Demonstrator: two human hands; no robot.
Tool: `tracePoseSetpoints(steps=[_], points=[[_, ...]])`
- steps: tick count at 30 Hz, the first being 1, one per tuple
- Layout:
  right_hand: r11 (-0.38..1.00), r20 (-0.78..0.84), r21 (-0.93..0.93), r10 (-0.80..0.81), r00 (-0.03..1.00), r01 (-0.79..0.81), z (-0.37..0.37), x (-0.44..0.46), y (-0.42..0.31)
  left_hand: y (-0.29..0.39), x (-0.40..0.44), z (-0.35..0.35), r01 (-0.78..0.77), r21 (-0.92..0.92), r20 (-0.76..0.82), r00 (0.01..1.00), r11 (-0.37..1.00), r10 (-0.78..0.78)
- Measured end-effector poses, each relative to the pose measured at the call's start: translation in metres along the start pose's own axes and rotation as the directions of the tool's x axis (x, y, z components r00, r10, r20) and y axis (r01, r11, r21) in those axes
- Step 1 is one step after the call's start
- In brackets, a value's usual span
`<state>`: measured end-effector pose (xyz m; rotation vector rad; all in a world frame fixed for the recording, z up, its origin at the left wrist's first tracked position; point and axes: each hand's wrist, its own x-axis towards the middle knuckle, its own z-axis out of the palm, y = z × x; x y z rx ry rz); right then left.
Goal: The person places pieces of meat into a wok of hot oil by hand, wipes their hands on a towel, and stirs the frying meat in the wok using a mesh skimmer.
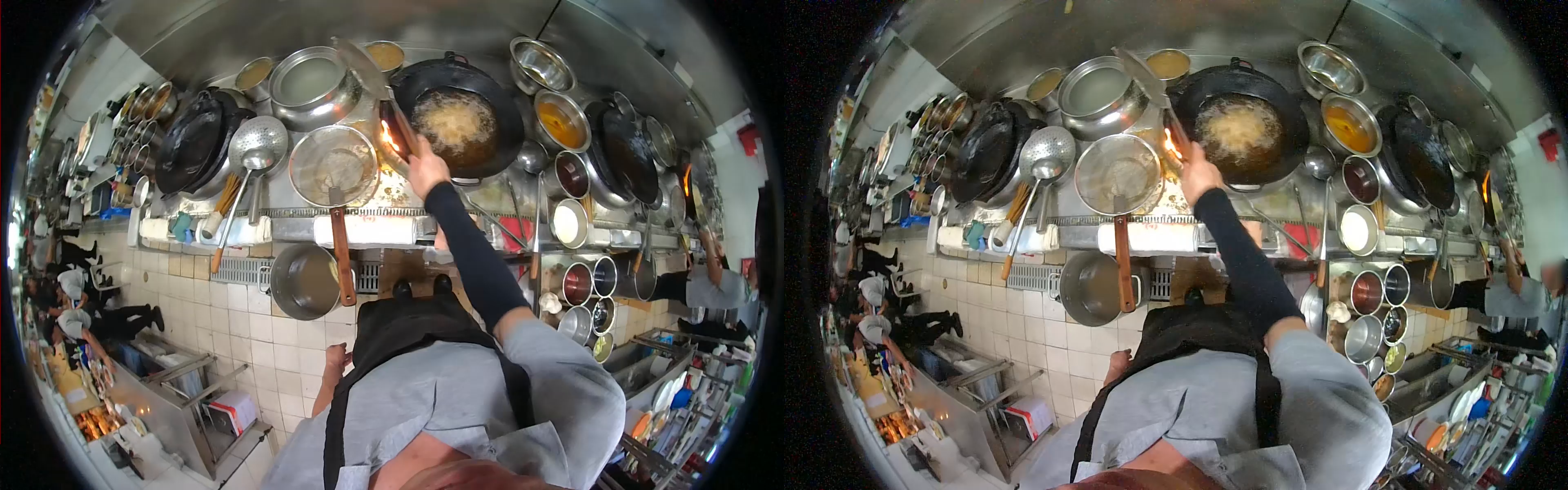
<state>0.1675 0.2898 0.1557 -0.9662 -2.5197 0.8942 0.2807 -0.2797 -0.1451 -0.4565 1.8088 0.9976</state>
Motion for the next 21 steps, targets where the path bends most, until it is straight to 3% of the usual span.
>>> tracePoseSetpoints(steps=[2,4,5,6,7,8,9,11,14,15,16,17,18,21], points=[[1.000,-0.135,0.003,0.006,0.991,-0.006,-0.023,-0.037,0.049,-0.023,0.020,-0.007,-0.260,0.245,0.064,0.966,0.934,0.251],[0.982,-0.168,-0.062,0.168,0.971,-0.180,-0.069,-0.059,0.084,-0.014,0.022,-0.005,-0.239,0.242,0.055,0.971,0.940,0.233],[0.967,-0.163,-0.062,0.234,0.958,-0.247,-0.099,-0.068,0.090,0.009,0.012,-0.001,-0.086,0.121,0.011,0.996,0.989,0.085],[0.978,-0.239,-0.063,0.177,0.955,-0.197,-0.108,-0.072,0.129,0.024,0.001,0.004,0.072,-0.007,-0.015,0.997,0.997,-0.072],[0.955,-0.207,-0.081,0.263,0.942,-0.284,-0.129,-0.077,0.143,0.018,0.016,-0.002,-0.033,0.057,0.033,0.999,0.998,0.031],[0.964,-0.249,-0.080,0.227,0.942,-0.253,-0.141,-0.082,0.160,0.004,0.037,-0.009,-0.142,0.111,0.081,0.988,0.984,0.134],[0.970,-0.306,-0.118,0.170,0.937,-0.214,-0.150,-0.091,0.171,0.033,0.026,-0.002,0.142,-0.160,0.007,0.990,0.977,-0.143],[0.987,-0.379,-0.020,0.138,0.915,-0.157,-0.142,-0.095,0.225,0.060,0.020,0.002,0.144,-0.214,-0.049,0.986,0.966,-0.158],[0.997,-0.415,-0.069,-0.051,0.908,0.025,-0.098,-0.094,0.301,0.086,0.027,0.002,0.039,-0.204,-0.050,0.997,0.978,-0.050],[0.967,-0.249,0.199,0.209,0.946,-0.161,-0.105,-0.095,0.279,0.095,0.027,0.003,0.017,-0.209,-0.055,0.998,0.978,-0.029],[0.832,-0.016,0.414,0.412,0.911,-0.369,-0.109,-0.096,0.256,0.102,0.025,0.005,0.008,-0.216,-0.053,0.998,0.976,-0.020],[0.613,0.253,0.546,0.530,0.810,-0.571,-0.111,-0.095,0.232,0.108,0.024,0.007,-0.003,-0.225,-0.052,0.999,0.974,-0.009],[0.480,0.312,0.673,0.506,0.804,-0.563,-0.105,-0.092,0.225,0.112,0.022,0.008,-0.015,-0.234,-0.052,0.999,0.972,0.003],[0.174,0.549,0.736,0.412,0.727,-0.654,-0.114,-0.074,0.229,0.114,0.011,0.018,-0.042,-0.210,-0.085,0.996,0.977,0.024]])
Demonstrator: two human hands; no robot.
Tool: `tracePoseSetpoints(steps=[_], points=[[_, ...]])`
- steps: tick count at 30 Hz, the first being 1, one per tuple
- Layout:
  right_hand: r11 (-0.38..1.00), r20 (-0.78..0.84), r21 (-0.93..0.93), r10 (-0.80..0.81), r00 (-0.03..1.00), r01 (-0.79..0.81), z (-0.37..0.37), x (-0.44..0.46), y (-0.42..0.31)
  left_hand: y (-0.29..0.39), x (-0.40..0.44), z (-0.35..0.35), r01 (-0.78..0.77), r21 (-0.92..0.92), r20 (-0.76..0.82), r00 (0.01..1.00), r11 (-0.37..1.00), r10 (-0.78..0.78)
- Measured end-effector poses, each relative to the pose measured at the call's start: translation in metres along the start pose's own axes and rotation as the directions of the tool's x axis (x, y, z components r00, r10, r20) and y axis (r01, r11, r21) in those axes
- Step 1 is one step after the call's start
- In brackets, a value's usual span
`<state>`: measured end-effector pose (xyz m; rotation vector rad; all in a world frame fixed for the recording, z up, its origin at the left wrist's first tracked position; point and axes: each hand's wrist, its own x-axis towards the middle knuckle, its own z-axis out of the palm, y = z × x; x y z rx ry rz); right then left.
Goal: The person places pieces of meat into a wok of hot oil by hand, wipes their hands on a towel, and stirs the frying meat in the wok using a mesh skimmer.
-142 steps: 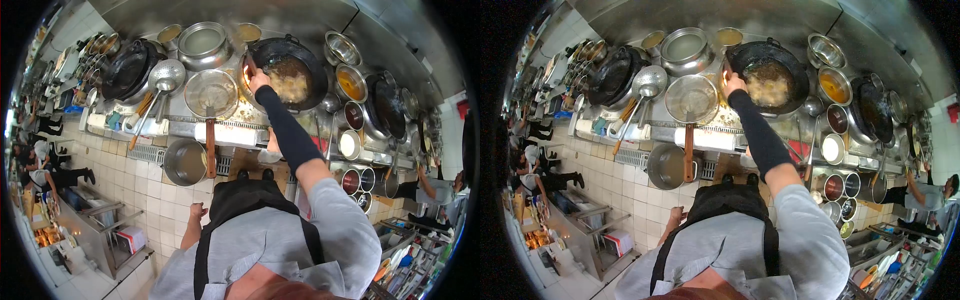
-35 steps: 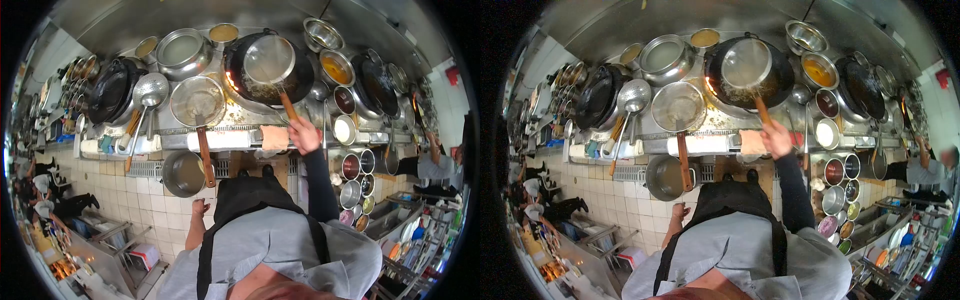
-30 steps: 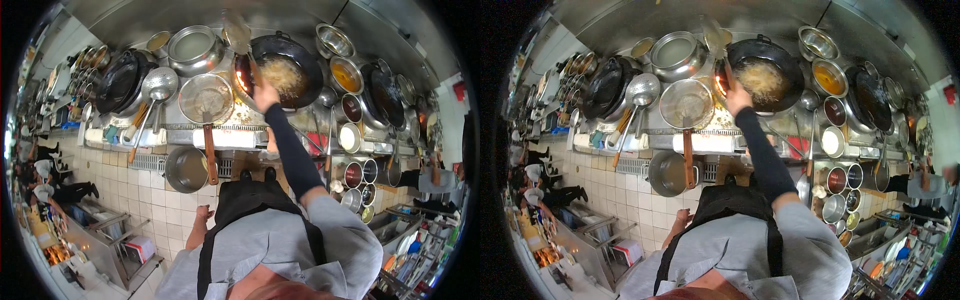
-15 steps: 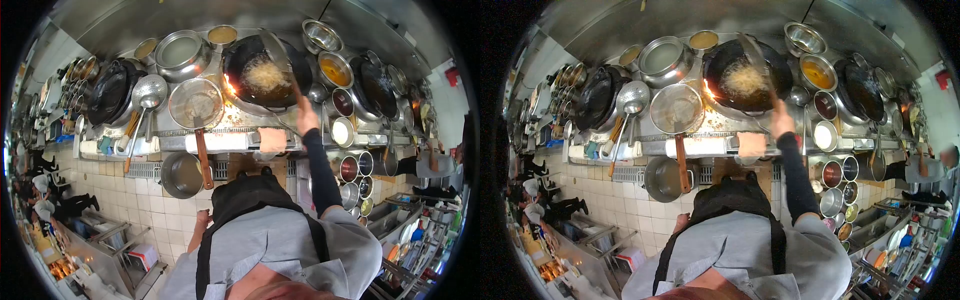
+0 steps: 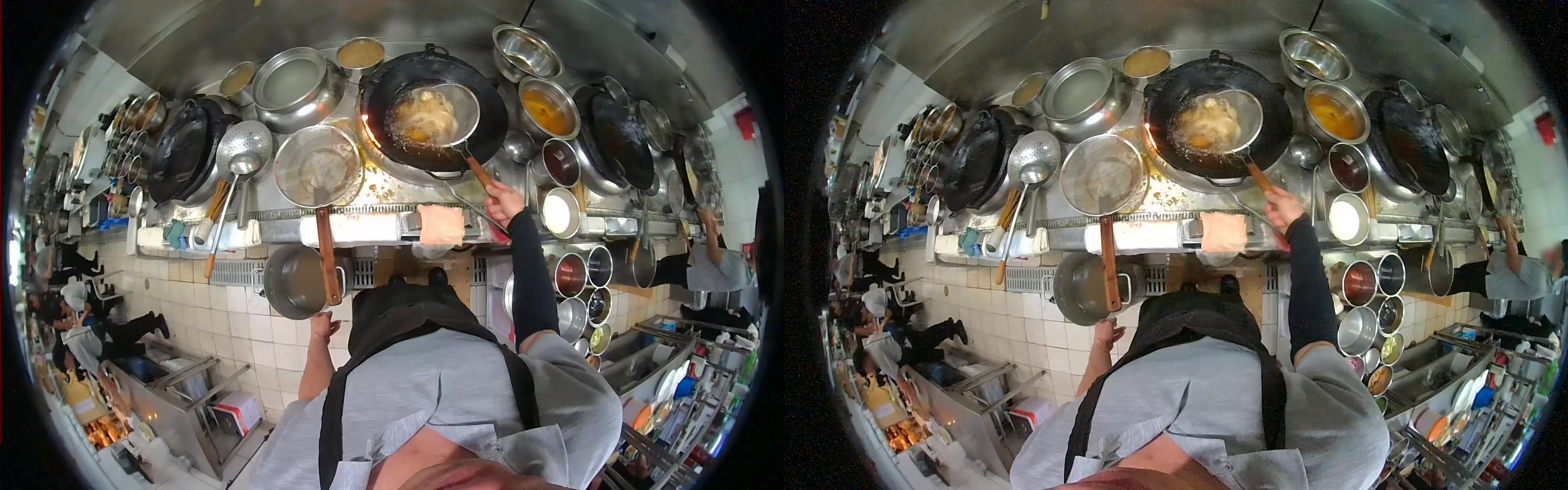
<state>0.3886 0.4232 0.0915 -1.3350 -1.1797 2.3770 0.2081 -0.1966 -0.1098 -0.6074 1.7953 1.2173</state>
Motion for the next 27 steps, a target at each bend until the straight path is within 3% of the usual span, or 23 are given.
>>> tracePoseSetpoints(steps=[3,8,9,11,13,16,17,20,23,24,25,26,27], points=[[0.967,0.159,0.217,0.099,0.982,-0.132,-0.005,-0.003,-0.009,-0.016,-0.012,0.004,0.057,-0.041,-0.018,0.998,0.998,-0.058],[0.984,0.221,0.146,0.068,0.973,-0.102,-0.039,-0.024,-0.004,-0.058,-0.044,0.002,0.155,-0.027,-0.061,0.986,0.988,-0.156],[0.988,0.211,0.130,0.056,0.976,-0.085,-0.048,-0.029,0.003,-0.066,-0.046,-0.001,0.019,0.248,-0.015,1.000,0.969,-0.016],[0.987,0.196,0.151,0.019,0.980,-0.049,-0.052,-0.043,0.018,-0.086,-0.048,-0.013,-0.267,0.693,0.180,0.964,0.670,0.197],[0.985,0.095,0.171,-0.001,0.995,-0.016,-0.042,-0.046,0.038,-0.126,-0.050,-0.030,-0.485,0.864,0.443,0.859,0.134,0.255],[0.984,0.063,0.175,-0.037,0.997,0.026,-0.029,-0.049,0.048,-0.214,0.013,-0.039,-0.429,0.903,0.426,0.878,-0.037,0.217],[0.984,0.020,0.158,-0.083,0.996,0.079,-0.029,-0.045,0.051,-0.211,0.008,-0.036,-0.425,0.905,0.409,0.889,0.034,0.207],[0.982,-0.042,0.054,-0.177,0.983,0.179,-0.018,-0.047,0.049,-0.209,0.016,-0.035,-0.435,0.900,0.412,0.872,0.033,0.263],[0.974,-0.105,-0.066,-0.224,0.969,0.218,-0.009,-0.054,0.029,-0.133,-0.020,-0.033,-0.539,0.842,0.527,0.827,0.011,0.196],[0.969,-0.132,-0.104,-0.236,0.963,0.223,-0.006,-0.054,0.024,-0.119,-0.018,-0.025,-0.356,0.773,0.332,0.932,0.525,0.143],[0.938,-0.142,-0.211,-0.308,0.941,0.275,-0.009,-0.045,0.025,-0.108,-0.014,-0.018,-0.128,0.434,0.121,0.989,0.892,0.083],[0.893,-0.144,-0.316,-0.379,0.914,0.321,-0.014,-0.032,0.026,-0.099,-0.011,-0.013,0.123,-0.047,0.007,0.992,0.991,-0.122],[0.834,-0.138,-0.417,-0.449,0.883,0.360,-0.016,-0.024,0.027,-0.088,-0.009,-0.010,0.104,-0.072,-0.001,0.995,0.992,-0.104]])
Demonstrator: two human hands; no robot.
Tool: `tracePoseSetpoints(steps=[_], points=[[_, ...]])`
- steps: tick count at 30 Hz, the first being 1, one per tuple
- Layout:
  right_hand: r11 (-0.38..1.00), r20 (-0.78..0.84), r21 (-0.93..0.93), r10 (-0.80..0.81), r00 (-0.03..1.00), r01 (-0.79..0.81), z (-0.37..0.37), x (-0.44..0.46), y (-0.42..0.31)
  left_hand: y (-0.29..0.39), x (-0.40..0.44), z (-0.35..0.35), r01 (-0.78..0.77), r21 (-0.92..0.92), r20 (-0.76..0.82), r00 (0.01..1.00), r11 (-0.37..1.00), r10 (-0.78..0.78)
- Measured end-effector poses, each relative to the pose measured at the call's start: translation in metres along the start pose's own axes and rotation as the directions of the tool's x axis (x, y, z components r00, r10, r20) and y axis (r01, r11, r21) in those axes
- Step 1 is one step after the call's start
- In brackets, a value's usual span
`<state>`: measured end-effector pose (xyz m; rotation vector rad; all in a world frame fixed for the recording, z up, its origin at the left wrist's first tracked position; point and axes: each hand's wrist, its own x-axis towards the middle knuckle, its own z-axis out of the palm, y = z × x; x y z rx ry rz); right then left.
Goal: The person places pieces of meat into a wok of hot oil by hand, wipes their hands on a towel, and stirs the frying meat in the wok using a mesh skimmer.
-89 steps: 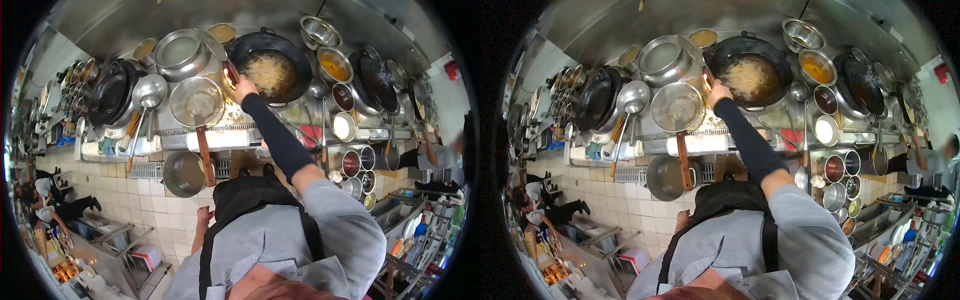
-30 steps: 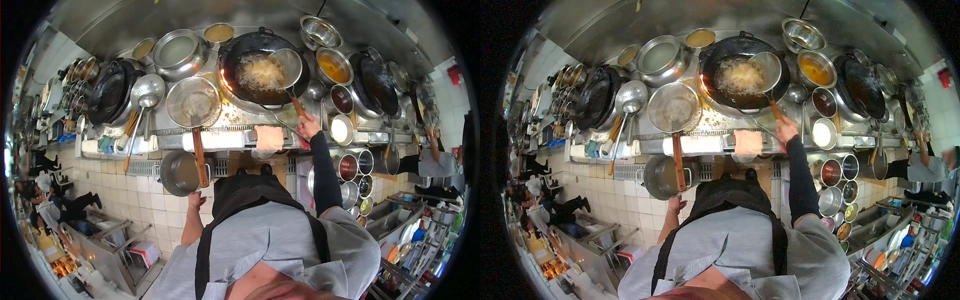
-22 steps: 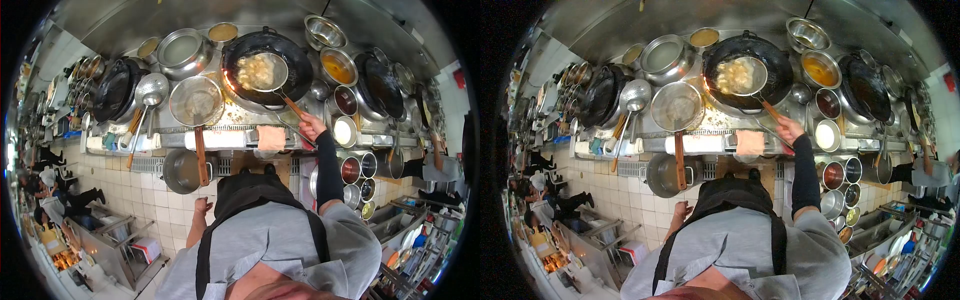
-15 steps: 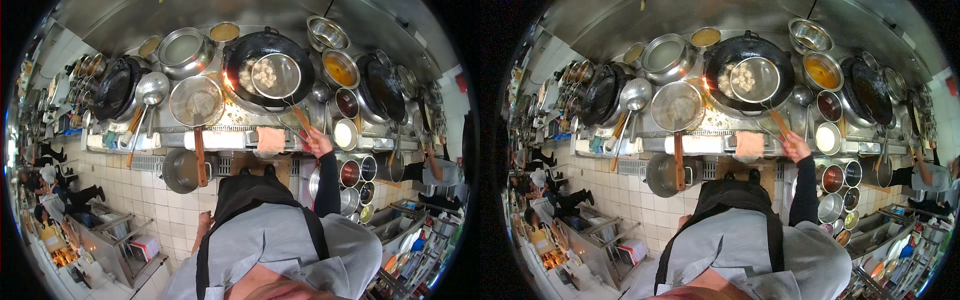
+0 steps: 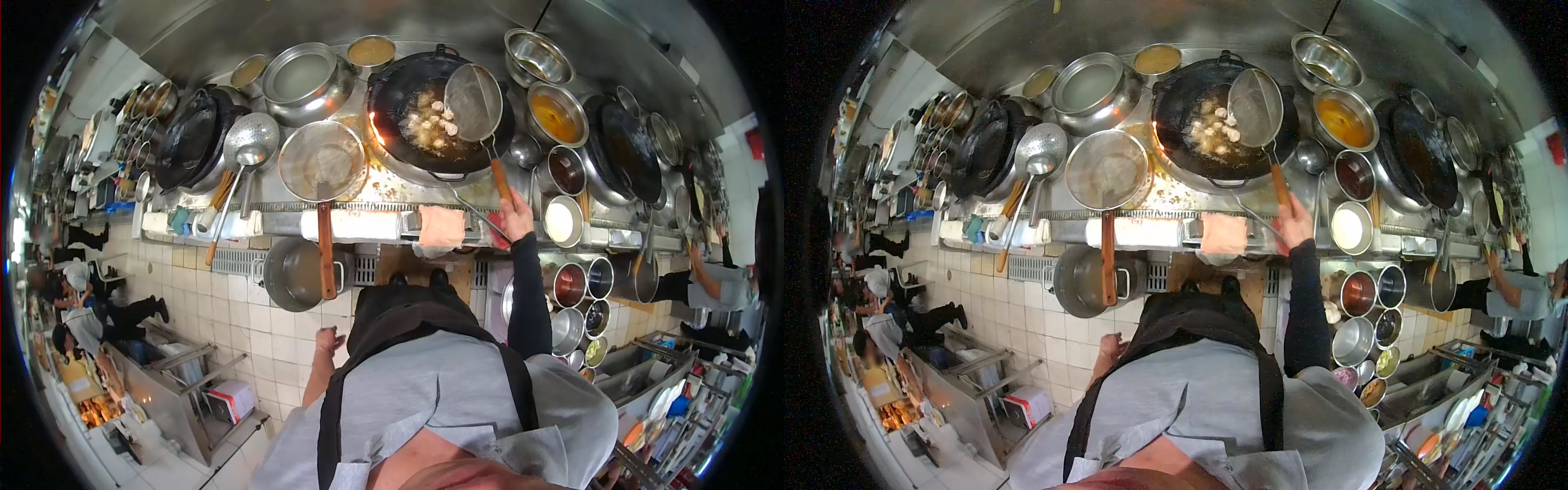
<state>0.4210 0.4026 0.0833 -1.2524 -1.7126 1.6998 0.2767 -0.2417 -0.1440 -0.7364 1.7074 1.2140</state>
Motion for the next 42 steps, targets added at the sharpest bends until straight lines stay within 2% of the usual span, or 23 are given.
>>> tracePoseSetpoints(steps=[3,6,9,10,11,12,13,15,17,19,21,23,25,27,29,30,31,32,33,36,39,41,42], points=[[0.756,-0.066,-0.538,-0.478,0.876,0.372,0.019,-0.009,-0.038,0.045,-0.018,0.014,-0.038,-0.019,-0.036,0.999,0.999,0.037],[0.759,-0.083,-0.583,-0.411,0.908,0.290,0.049,-0.026,-0.075,0.058,-0.019,0.014,-0.080,-0.011,-0.035,0.996,0.997,0.079],[0.776,-0.018,-0.250,-0.601,0.799,0.578,0.096,-0.018,-0.046,0.050,-0.019,0.013,-0.060,0.004,-0.022,0.998,0.998,0.060],[0.820,0.082,-0.241,-0.515,0.853,0.519,0.108,-0.019,-0.038,0.042,-0.017,0.012,-0.040,0.006,-0.030,0.999,0.999,0.040],[0.988,0.206,0.028,-0.152,0.967,0.149,0.128,-0.046,-0.062,0.033,-0.013,0.011,-0.020,0.009,-0.037,0.999,1.000,0.021],[0.982,0.218,0.131,-0.165,0.962,0.139,0.154,-0.052,-0.047,0.022,-0.010,0.008,0.002,0.022,-0.009,1.000,1.000,-0.002],[0.984,0.319,0.178,-0.044,0.947,-0.015,0.172,-0.058,-0.038,0.018,-0.021,0.009,0.019,0.036,-0.028,0.999,0.999,-0.018],[0.873,0.563,0.284,0.184,0.806,-0.398,0.202,-0.072,-0.035,-0.001,-0.022,0.004,0.067,0.136,-0.048,0.997,0.988,-0.060],[0.762,0.665,0.275,0.290,0.688,-0.587,0.239,-0.062,-0.004,-0.036,-0.002,-0.026,-0.269,0.577,0.200,0.962,0.771,0.186],[0.642,0.748,0.291,0.310,0.587,-0.710,0.264,-0.055,0.041,-0.043,-0.001,-0.032,-0.360,0.654,0.280,0.932,0.665,0.229],[0.795,0.718,0.167,0.308,0.625,-0.584,0.268,-0.074,0.047,-0.040,-0.020,-0.026,-0.210,0.495,0.132,0.977,0.843,0.165],[0.810,0.784,0.098,0.295,0.546,-0.579,0.257,-0.077,0.074,-0.031,-0.044,-0.017,-0.068,0.279,-0.003,0.997,0.958,0.072],[0.903,0.770,-0.163,0.368,0.521,-0.397,0.241,-0.054,0.151,-0.023,-0.059,-0.009,0.051,0.024,-0.117,0.992,0.998,-0.048],[0.931,0.745,-0.267,0.364,0.559,-0.251,0.189,-0.059,0.151,-0.026,-0.053,-0.021,-0.206,0.527,0.074,0.978,0.825,0.197],[0.906,0.821,-0.382,0.241,0.518,0.184,0.140,-0.044,0.196,-0.021,-0.065,-0.012,-0.224,0.510,0.061,0.973,0.830,0.225],[0.828,0.866,-0.393,0.187,0.464,0.400,0.119,-0.031,0.238,-0.016,-0.079,0.005,-0.122,0.254,-0.070,0.987,0.960,0.144],[0.802,0.833,-0.495,0.329,0.444,0.335,0.102,-0.024,0.264,-0.006,-0.093,0.019,-0.035,-0.034,-0.170,0.985,0.999,0.029],[0.784,0.603,-0.566,0.605,0.520,-0.255,0.084,-0.033,0.263,-0.012,-0.090,0.016,-0.180,0.220,-0.083,0.976,0.959,0.202],[0.757,0.547,-0.567,0.640,0.539,-0.325,0.066,-0.036,0.257,-0.036,-0.072,0.002,-0.325,0.446,0.047,0.939,0.834,0.341],[0.657,0.442,-0.726,0.674,0.592,-0.205,0.018,-0.022,0.331,-0.049,-0.074,0.013,-0.412,0.517,0.154,0.907,0.750,0.392],[0.606,0.352,-0.744,0.714,0.606,-0.283,-0.015,-0.003,0.433,-0.088,-0.060,0.002,-0.690,0.572,0.420,0.711,0.444,0.564],[0.608,0.332,-0.720,0.725,0.603,-0.335,-0.019,0.005,0.482,-0.096,-0.037,0.003,-0.555,0.822,0.552,0.724,-0.124,0.414],[0.611,0.344,-0.724,0.722,0.600,-0.320,-0.018,0.007,0.498,-0.100,-0.036,0.006,-0.458,0.873,0.484,0.769,-0.168,0.418]])
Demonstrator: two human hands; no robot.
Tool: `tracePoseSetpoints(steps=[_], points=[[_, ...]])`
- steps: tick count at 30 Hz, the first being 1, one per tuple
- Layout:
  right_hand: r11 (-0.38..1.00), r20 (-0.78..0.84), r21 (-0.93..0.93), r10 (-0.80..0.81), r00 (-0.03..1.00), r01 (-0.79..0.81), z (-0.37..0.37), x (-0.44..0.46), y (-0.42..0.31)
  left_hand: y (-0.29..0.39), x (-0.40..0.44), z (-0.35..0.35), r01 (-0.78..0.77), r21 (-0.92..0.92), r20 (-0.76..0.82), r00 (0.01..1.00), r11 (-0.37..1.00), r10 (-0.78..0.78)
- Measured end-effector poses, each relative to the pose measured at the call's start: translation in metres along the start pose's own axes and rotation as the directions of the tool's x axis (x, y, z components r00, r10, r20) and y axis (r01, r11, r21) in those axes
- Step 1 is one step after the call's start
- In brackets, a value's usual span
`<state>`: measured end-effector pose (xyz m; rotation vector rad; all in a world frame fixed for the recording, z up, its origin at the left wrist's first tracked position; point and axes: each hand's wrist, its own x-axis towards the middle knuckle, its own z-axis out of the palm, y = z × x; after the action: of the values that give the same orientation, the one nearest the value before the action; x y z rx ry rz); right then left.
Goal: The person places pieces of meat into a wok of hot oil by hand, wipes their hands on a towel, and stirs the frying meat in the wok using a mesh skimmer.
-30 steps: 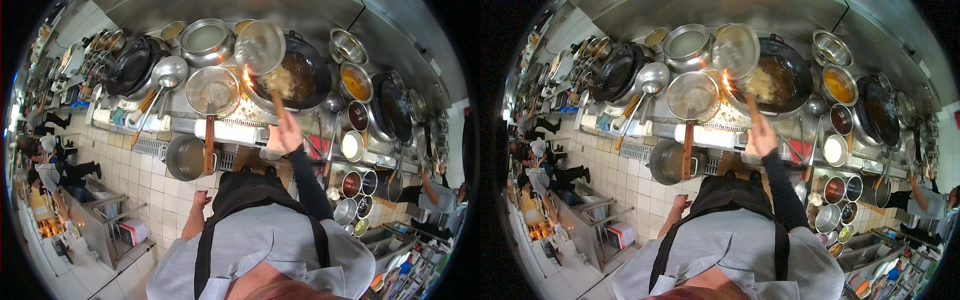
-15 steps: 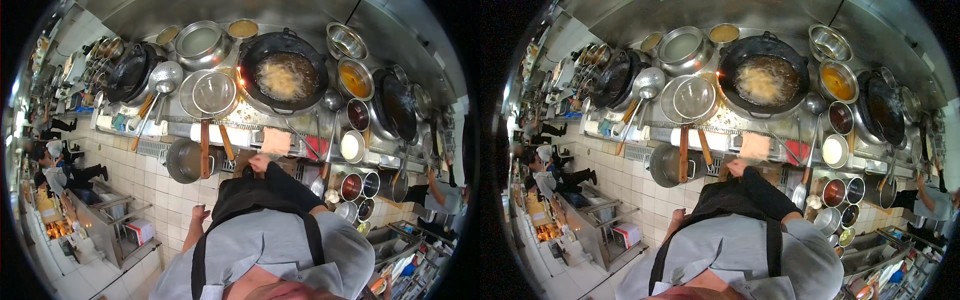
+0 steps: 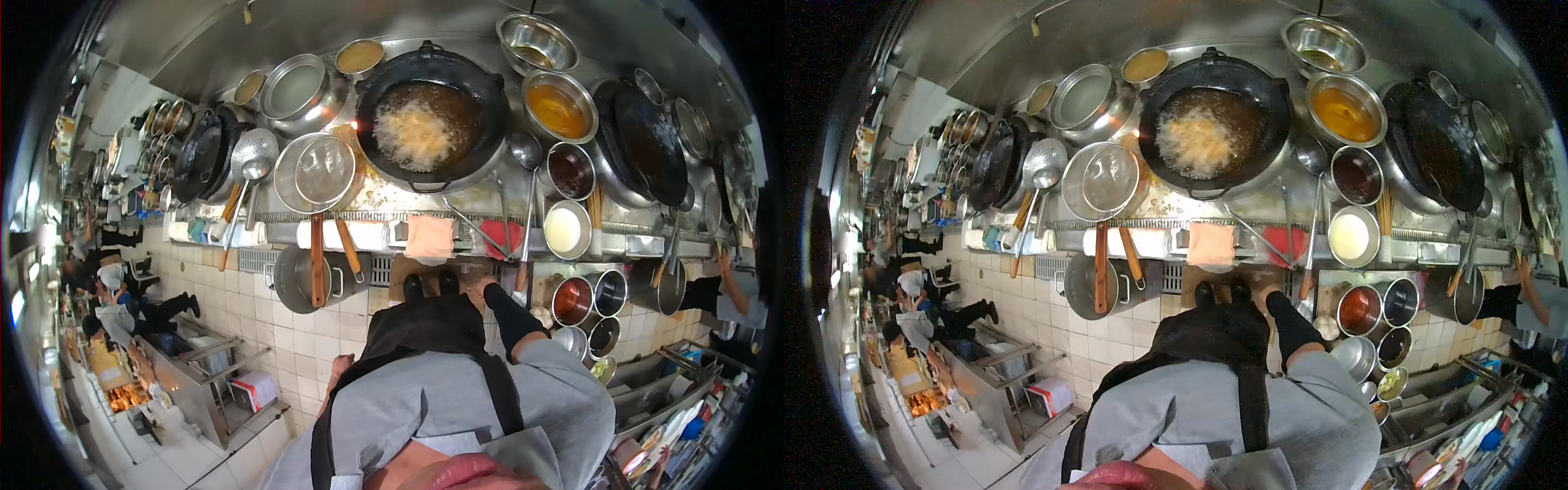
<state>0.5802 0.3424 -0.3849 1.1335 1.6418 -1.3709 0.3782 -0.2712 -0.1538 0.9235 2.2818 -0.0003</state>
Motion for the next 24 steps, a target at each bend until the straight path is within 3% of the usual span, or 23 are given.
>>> tracePoseSetpoints(steps=[1,2,3,4,5,7,9,10,13,15,17,18,19,21,22,23,24], points=[[0.999,0.011,-0.007,-0.037,0.999,0.037,0.000,0.002,0.000,0.003,0.002,-0.004,0.013,-0.043,0.003,1.000,0.999,-0.013],[0.910,0.076,-0.400,-0.081,0.994,0.105,0.006,0.003,-0.009,0.007,0.002,-0.007,0.026,-0.088,0.007,1.000,0.996,-0.025],[0.667,0.151,-0.723,-0.097,0.984,0.178,0.017,0.000,-0.030,0.012,0.000,-0.011,0.040,-0.133,0.009,0.999,0.990,-0.039],[0.310,0.225,-0.920,-0.084,0.971,0.240,0.021,-0.005,-0.048,0.023,-0.002,-0.025,0.025,-0.047,0.029,0.999,0.999,-0.024],[0.334,0.260,-0.895,-0.145,0.955,0.295,0.014,-0.018,-0.057,0.029,0.001,-0.037,0.164,-0.255,0.039,0.986,0.953,-0.160],[0.304,0.319,-0.875,-0.222,0.921,0.377,0.003,-0.053,-0.070,0.040,0.003,-0.056,0.398,-0.616,0.147,0.906,0.679,-0.398],[0.242,0.355,-0.879,-0.247,0.902,0.412,-0.001,-0.074,-0.081,0.076,0.005,-0.094,0.490,-0.778,0.237,0.809,0.393,-0.538],[0.280,0.346,-0.866,-0.260,0.902,0.413,0.001,-0.067,-0.076,0.103,0.007,-0.121,0.507,-0.831,0.295,0.752,0.230,-0.589],[0.588,0.270,-0.709,-0.282,0.920,0.389,0.007,-0.031,-0.053,0.113,0.007,-0.136,0.468,-0.878,0.338,0.751,0.097,-0.566],[0.799,0.203,-0.487,-0.289,0.935,0.353,0.008,0.003,-0.030,0.112,0.007,-0.135,0.448,-0.893,0.356,0.748,0.032,-0.560],[0.948,0.136,-0.143,-0.264,0.955,0.283,0.009,0.040,0.000,0.082,0.000,-0.104,0.373,-0.812,0.170,0.887,0.449,-0.430],[0.968,0.113,0.072,-0.249,0.962,0.242,0.007,0.048,0.006,0.068,0.001,-0.090,0.369,-0.752,0.160,0.906,0.546,-0.391],[0.931,0.117,0.363,-0.077,0.990,0.029,0.001,0.047,0.010,0.055,0.001,-0.076,0.354,-0.685,0.150,0.924,0.637,-0.352],[0.905,0.093,0.417,-0.141,0.986,0.090,-0.011,0.044,0.020,0.040,0.006,-0.061,0.463,-0.605,0.253,0.883,0.647,-0.395],[0.888,0.077,0.444,-0.171,0.982,0.120,-0.015,0.042,0.021,0.078,-0.004,-0.092,0.557,-0.671,0.242,0.789,0.489,-0.565],[0.948,0.032,0.158,-0.285,0.958,0.277,-0.014,0.041,0.019,0.057,-0.002,-0.064,0.558,-0.663,0.258,0.796,0.499,-0.548],[0.906,0.024,-0.146,-0.398,0.917,0.398,-0.013,0.030,0.011,0.034,0.001,-0.035,0.559,-0.655,0.273,0.802,0.508,-0.531]])
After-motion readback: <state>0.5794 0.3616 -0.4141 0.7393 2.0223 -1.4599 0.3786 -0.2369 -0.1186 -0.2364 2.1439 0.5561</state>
